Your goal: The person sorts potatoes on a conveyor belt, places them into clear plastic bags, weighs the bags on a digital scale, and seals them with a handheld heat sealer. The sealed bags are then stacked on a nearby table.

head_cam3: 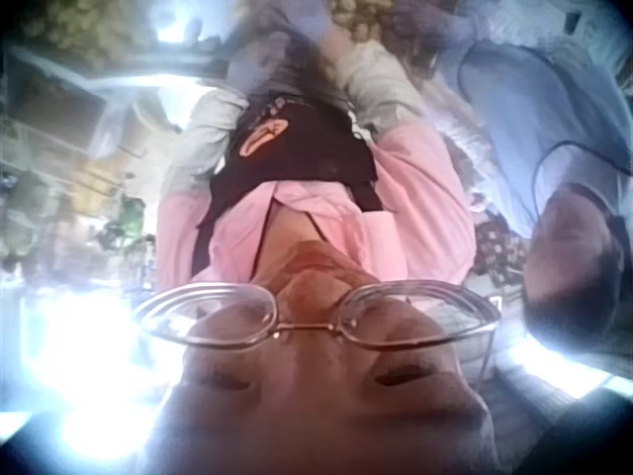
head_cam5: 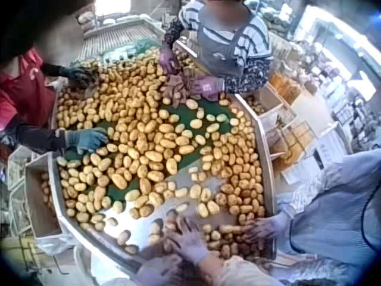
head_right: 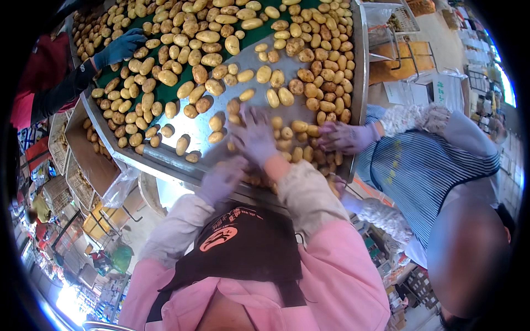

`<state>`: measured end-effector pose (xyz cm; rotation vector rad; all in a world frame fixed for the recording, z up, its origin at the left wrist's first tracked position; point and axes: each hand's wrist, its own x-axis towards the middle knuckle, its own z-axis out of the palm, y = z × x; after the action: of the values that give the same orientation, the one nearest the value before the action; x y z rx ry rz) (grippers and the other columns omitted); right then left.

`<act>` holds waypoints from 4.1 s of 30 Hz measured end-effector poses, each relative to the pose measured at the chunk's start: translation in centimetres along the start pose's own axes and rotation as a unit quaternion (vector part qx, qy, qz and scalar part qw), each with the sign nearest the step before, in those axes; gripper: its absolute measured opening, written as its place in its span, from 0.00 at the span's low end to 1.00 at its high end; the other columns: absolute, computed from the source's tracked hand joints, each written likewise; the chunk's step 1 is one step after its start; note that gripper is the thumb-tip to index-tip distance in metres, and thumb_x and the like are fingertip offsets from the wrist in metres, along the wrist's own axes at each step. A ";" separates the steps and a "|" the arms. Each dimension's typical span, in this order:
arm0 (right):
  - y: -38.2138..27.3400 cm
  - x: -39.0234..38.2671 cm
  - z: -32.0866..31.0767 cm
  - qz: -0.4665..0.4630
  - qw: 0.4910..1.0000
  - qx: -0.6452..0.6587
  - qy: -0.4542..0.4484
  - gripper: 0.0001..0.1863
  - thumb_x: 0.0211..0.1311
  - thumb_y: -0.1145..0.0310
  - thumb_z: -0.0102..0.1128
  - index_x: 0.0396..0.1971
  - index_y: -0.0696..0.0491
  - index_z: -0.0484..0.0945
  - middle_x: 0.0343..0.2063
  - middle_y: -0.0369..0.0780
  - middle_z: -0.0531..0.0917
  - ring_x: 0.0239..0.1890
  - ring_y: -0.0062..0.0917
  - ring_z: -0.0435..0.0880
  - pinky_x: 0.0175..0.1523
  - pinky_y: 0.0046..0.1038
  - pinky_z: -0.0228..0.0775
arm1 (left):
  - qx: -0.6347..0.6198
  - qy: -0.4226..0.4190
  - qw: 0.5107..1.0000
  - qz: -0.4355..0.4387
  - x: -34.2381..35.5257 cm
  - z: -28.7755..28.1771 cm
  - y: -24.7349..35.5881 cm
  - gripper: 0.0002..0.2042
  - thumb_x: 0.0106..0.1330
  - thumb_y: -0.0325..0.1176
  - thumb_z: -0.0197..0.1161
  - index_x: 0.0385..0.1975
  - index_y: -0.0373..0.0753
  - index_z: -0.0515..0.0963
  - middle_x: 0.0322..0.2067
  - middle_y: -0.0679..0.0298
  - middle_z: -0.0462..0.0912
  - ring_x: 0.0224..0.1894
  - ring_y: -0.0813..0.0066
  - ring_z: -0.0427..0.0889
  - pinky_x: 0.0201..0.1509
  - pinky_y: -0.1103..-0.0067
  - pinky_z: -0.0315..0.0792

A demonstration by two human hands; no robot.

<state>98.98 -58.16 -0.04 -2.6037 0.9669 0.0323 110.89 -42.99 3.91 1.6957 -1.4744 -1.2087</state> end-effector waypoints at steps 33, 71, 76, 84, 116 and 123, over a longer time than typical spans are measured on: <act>-0.5 -9.7 -4.5 0.194 0.964 0.180 0.013 0.25 0.61 0.59 0.60 0.58 0.48 0.75 0.59 0.51 0.73 0.60 0.49 0.71 0.63 0.45 0.65 | 0.363 -0.071 0.928 0.051 -3.1 -3.8 -3.3 0.27 0.65 0.47 0.59 0.66 0.58 0.69 0.73 0.58 0.57 0.74 0.56 0.55 0.76 0.58 0.48; -0.4 -9.3 0.3 -0.070 0.995 0.044 0.064 0.12 0.51 0.70 0.60 0.38 0.45 0.82 0.42 0.38 0.79 0.45 0.39 0.79 0.48 0.39 0.73 | 0.399 0.219 0.886 -0.091 -7.3 -11.4 -8.2 0.23 0.67 0.42 0.57 0.62 0.45 0.71 0.57 0.54 0.72 0.63 0.56 0.69 0.71 0.57 0.56; 1.2 -3.0 -3.0 0.116 0.967 0.183 0.136 0.12 0.63 0.66 0.56 0.45 0.46 0.82 0.44 0.49 0.80 0.43 0.44 0.82 0.45 0.39 0.77 | 0.426 0.033 0.872 -0.239 -2.5 -3.3 -1.2 0.38 0.68 0.58 0.51 0.75 0.47 0.52 0.72 0.47 0.55 0.75 0.42 0.47 0.77 0.53 0.36; -6.5 6.1 -1.9 0.075 0.990 0.017 -0.121 0.26 0.62 0.66 0.55 0.62 0.39 0.70 0.52 0.47 0.76 0.48 0.44 0.82 0.49 0.44 0.76 | 0.167 -0.027 0.982 -0.082 -4.6 1.0 0.5 0.25 0.67 0.46 0.57 0.61 0.40 0.72 0.64 0.51 0.69 0.66 0.53 0.68 0.70 0.58 0.59; -14.2 -7.9 -9.2 0.106 0.831 0.544 -0.046 0.26 0.76 0.48 0.44 0.46 0.58 0.77 0.25 0.41 0.80 0.26 0.26 0.79 0.35 0.29 0.72 | -0.603 0.242 0.758 -0.064 -9.5 -4.0 3.5 0.17 0.77 0.46 0.50 0.52 0.40 0.75 0.30 0.73 0.75 0.24 0.88 0.66 0.28 0.89 0.62; -16.3 -8.9 -6.6 0.089 0.945 0.312 -0.027 0.20 0.73 0.51 0.43 0.38 0.51 0.79 0.27 0.50 0.84 0.34 0.49 0.84 0.42 0.47 0.74 | -0.433 0.290 0.827 -0.212 -10.9 0.5 1.5 0.17 0.79 0.43 0.43 0.46 0.35 0.74 0.36 0.63 0.76 0.38 0.76 0.72 0.44 0.78 0.70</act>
<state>101.80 -43.42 12.69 -1.9246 0.9923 -0.1353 110.03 -32.70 7.74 1.5159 -0.0979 -1.1479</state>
